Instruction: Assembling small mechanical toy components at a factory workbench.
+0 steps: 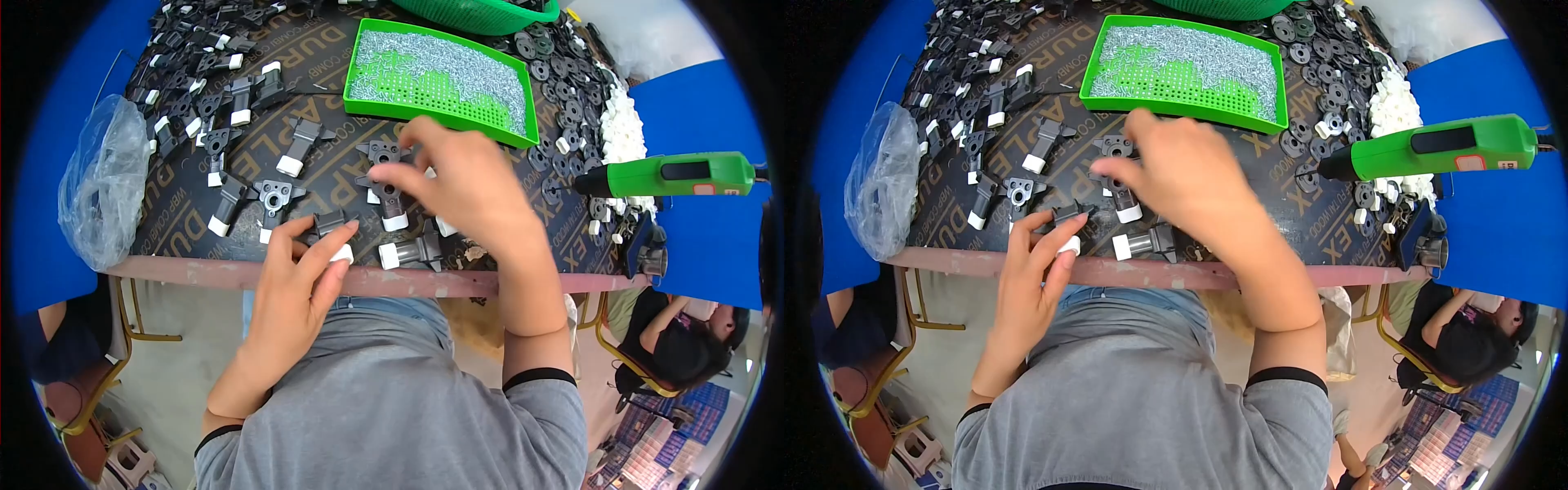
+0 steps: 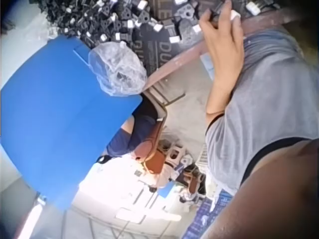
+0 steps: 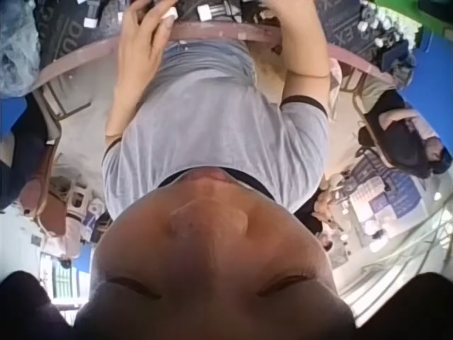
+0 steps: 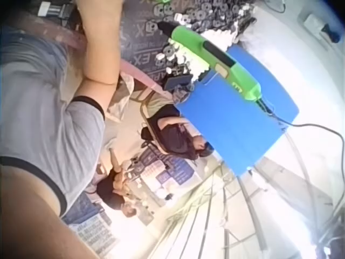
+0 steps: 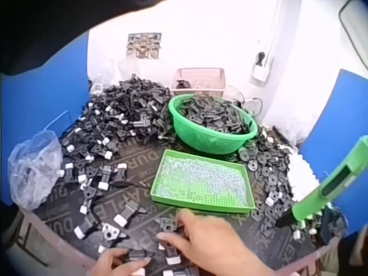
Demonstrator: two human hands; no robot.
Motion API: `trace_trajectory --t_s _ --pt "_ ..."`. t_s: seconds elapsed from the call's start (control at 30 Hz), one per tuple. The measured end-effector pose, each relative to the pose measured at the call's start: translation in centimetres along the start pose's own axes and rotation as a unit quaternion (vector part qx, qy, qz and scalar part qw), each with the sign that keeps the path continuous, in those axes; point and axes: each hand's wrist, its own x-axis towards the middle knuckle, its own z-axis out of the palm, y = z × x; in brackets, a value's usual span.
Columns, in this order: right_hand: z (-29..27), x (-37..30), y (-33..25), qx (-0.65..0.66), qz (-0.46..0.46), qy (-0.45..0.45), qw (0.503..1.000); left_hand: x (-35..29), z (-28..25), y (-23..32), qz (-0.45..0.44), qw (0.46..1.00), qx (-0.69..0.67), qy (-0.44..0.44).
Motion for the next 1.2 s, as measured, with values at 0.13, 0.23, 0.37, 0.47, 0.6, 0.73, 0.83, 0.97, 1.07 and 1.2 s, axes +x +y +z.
trace_trajectory --t_s 0.13,0.23,0.37,0.47,0.6,0.73,0.83,0.97,1.07,1.2 --pt "-4.6 -1.8 0.7 -0.024 -0.050 -0.034 0.998 0.4 0.2 -1.2 0.047 0.998 -0.023 0.033" --pt "-5.0 -4.7 0.6 -0.052 -0.069 -0.125 0.988 0.4 0.4 -1.6 0.029 0.995 -0.062 0.071" --pt "-1.6 -6.7 0.7 -0.091 -0.014 -0.109 0.990 1.1 0.7 -1.4 0.006 0.993 -0.065 0.096" --pt "-1.2 -7.6 1.3 -0.078 0.015 -0.062 0.995 2.4 0.5 -1.3 -0.004 0.992 -0.051 0.119" --pt "-0.6 -9.7 3.2 0.118 0.061 0.149 0.980 3.6 0.6 -0.6 -0.082 0.987 -0.105 0.091" --pt "1.8 -10.9 1.4 0.136 0.152 0.251 0.946 3.1 1.1 -0.8 -0.051 0.990 -0.052 0.125" --pt "3.5 -12.3 2.1 0.025 0.156 0.308 0.938 2.3 1.1 -0.3 -0.059 0.991 -0.011 0.123" --pt "4.2 -13.4 1.4 -0.081 0.157 0.318 0.932 1.1 0.6 -0.2 -0.108 0.986 0.051 0.114" --pt "4.3 -13.4 0.3 -0.099 0.108 0.316 0.937 0.6 0.1 -0.4 -0.134 0.977 0.143 0.080" --pt "3.9 -11.1 -1.4 0.071 -0.053 0.099 0.991 0.8 0.1 0.0 -0.118 0.974 0.181 0.072"
